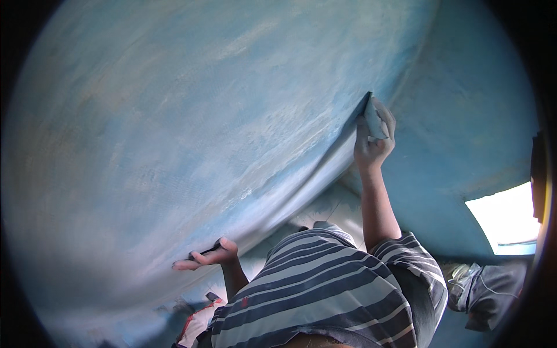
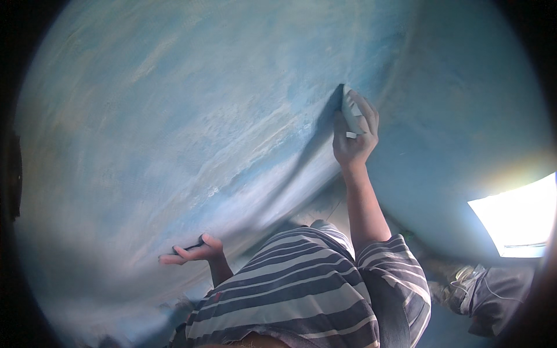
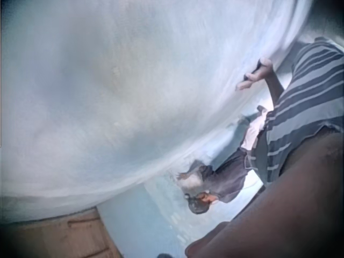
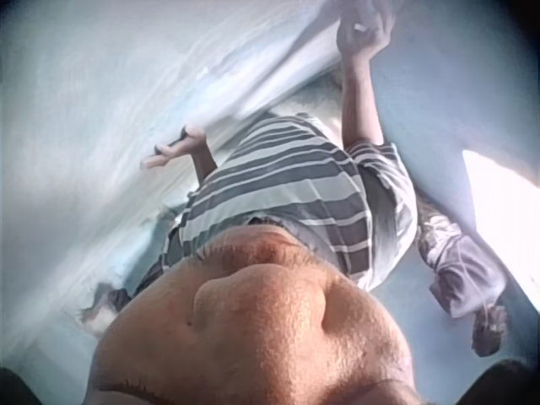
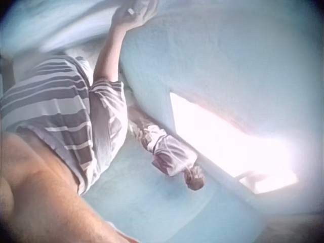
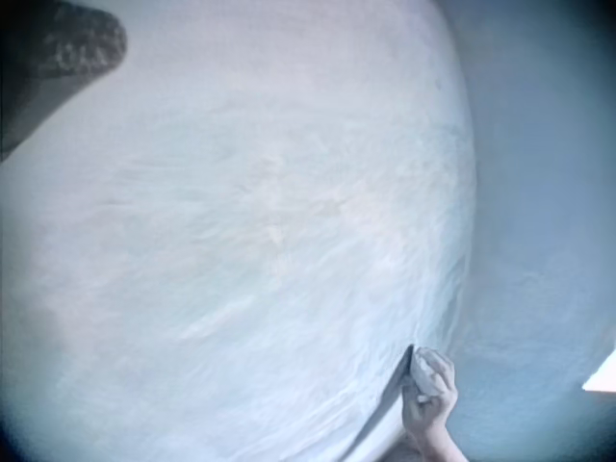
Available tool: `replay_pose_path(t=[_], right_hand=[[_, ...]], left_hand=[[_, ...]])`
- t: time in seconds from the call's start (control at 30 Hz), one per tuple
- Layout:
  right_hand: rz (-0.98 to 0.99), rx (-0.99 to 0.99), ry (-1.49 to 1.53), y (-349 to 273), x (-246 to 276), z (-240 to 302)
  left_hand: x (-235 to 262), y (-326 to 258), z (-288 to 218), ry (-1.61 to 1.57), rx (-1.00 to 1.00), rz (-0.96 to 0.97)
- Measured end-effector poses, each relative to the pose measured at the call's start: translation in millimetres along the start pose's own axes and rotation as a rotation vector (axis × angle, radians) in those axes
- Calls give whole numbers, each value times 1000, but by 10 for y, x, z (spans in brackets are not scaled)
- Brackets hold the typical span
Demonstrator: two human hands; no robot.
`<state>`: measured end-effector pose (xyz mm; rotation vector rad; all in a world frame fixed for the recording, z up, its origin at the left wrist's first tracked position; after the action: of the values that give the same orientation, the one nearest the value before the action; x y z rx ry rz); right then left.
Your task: The person uses a sanding block to smooth a section of the ceiling. They move the block back and forth across the surface in a repetitive motion.
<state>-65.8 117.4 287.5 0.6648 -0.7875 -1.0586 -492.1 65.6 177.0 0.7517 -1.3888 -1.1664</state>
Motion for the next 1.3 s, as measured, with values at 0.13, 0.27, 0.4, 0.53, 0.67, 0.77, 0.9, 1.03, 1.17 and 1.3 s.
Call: replay_pose_path(t=[0.13,0.27,0.4,0.53,0.67,0.77,0.9,1.03,1.17,1.3], right_hand=[[120,180,126,-95,66,263],[63,149,56,-17,42,67],[72,71,96,41,80,147],[124,212,150,-94,67,336],[10,-86,100,77,51,141],[40,-44,172,83,114,373],[73,233,180,13,68,535],[-17,-36,17,-12,25,301],[123,69,67,-110,47,528],[97,176,14,-90,30,503]], left_hand=[[20,37,-22,0,1,1],[4,11,-8,-43,13,-41],[15,49,-41,-24,11,-18],[17,57,-21,-33,25,-36],[33,141,-33,-26,16,-41],[41,193,-7,-55,24,-34],[65,217,-17,-15,27,-36],[-6,-39,85,2,25,-34],[-30,-209,168,14,-23,-1],[0,-185,154,31,2,10]])
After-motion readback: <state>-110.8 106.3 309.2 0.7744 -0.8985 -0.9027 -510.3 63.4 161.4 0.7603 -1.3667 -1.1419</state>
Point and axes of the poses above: each hand's wrist, its own y-axis towards the middle knuckle, its own x-axis out of the back of the hand, z = x × y, the point moved 3 cm from there along y, towards the middle knuckle, and after that the axes turned 11 degrees about -x, right-handed, at the moved point
